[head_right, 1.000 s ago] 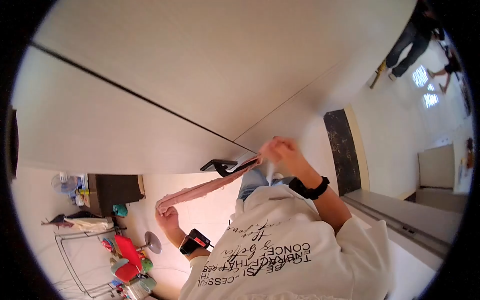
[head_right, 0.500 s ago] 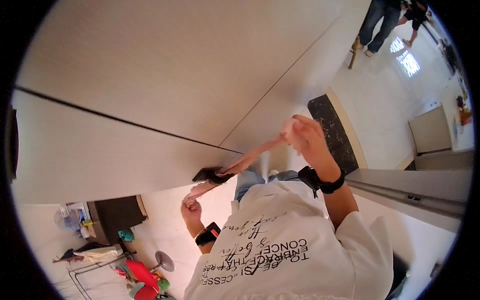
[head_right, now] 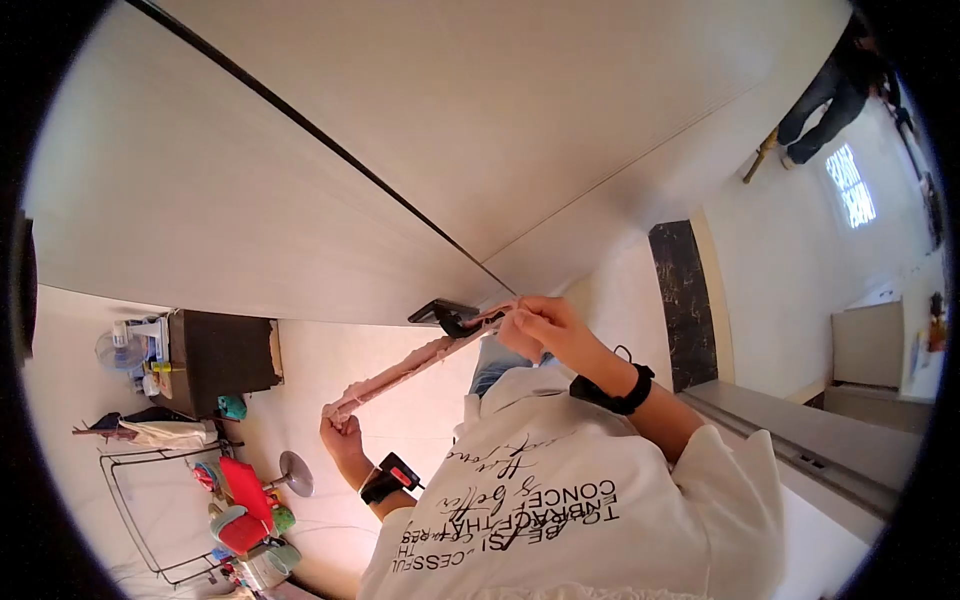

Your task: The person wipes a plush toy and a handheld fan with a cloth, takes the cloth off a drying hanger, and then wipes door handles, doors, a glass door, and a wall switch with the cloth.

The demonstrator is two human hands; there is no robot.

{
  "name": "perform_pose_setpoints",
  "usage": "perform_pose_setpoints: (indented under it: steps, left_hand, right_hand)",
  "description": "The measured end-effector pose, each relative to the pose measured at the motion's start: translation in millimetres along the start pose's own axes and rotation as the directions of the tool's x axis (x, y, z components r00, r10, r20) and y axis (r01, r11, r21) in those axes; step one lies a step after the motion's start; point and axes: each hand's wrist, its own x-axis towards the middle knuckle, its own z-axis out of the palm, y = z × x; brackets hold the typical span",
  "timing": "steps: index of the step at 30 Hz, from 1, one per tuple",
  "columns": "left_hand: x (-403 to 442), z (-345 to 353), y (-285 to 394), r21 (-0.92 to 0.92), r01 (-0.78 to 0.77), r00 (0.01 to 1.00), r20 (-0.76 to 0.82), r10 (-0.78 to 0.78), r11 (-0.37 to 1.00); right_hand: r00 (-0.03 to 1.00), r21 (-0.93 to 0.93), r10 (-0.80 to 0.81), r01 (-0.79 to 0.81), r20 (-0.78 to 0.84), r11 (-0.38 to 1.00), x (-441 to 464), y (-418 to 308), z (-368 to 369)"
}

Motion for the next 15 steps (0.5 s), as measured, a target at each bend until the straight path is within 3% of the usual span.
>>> perform_pose_setpoints:
  steps: [3, 5, 8, 12, 14, 15]
  left_hand:
    - [12, 17, -15, 0.03, 0.089, 0.995, -0.047, -0.088, 0.996]
    - [27, 25, -32, 0.044, 0.159, 0.987, -0.016, -0.159, 0.986]
    - [52, 35, -60, 0.073, 0.289, 0.957, 0.01, -0.291, 0.954]
    - [56, 77, -83, 0.164, 0.348, 0.935, 0.008, -0.354, 0.923]
    - [58, 82, -90, 0.2, 0.365, 0.927, 0.013, -0.375, 0.909]
    - [59, 81, -91, 0.189, 0.375, 0.92, 0.048, -0.39, 0.908]
  right_hand:
    - [0.998, -0.072, 0.043, -0.047, -0.055, 0.996, -6, -8, 13]
    - [0.999, -0.261, -0.026, 0.02, -0.019, 0.965, -10, -10, 10]
    - [0.99, -0.251, -0.138, 0.138, 0.016, 0.958, -19, -40, 10]
    - [0.988, -0.142, -0.143, 0.134, -0.055, 0.981, -39, -71, 5]
    - [0.898, -0.172, -0.432, 0.414, -0.085, 0.894, -46, -71, 1]
    - [0.903, -0.141, -0.413, 0.397, -0.114, 0.907, -51, -72, -4]
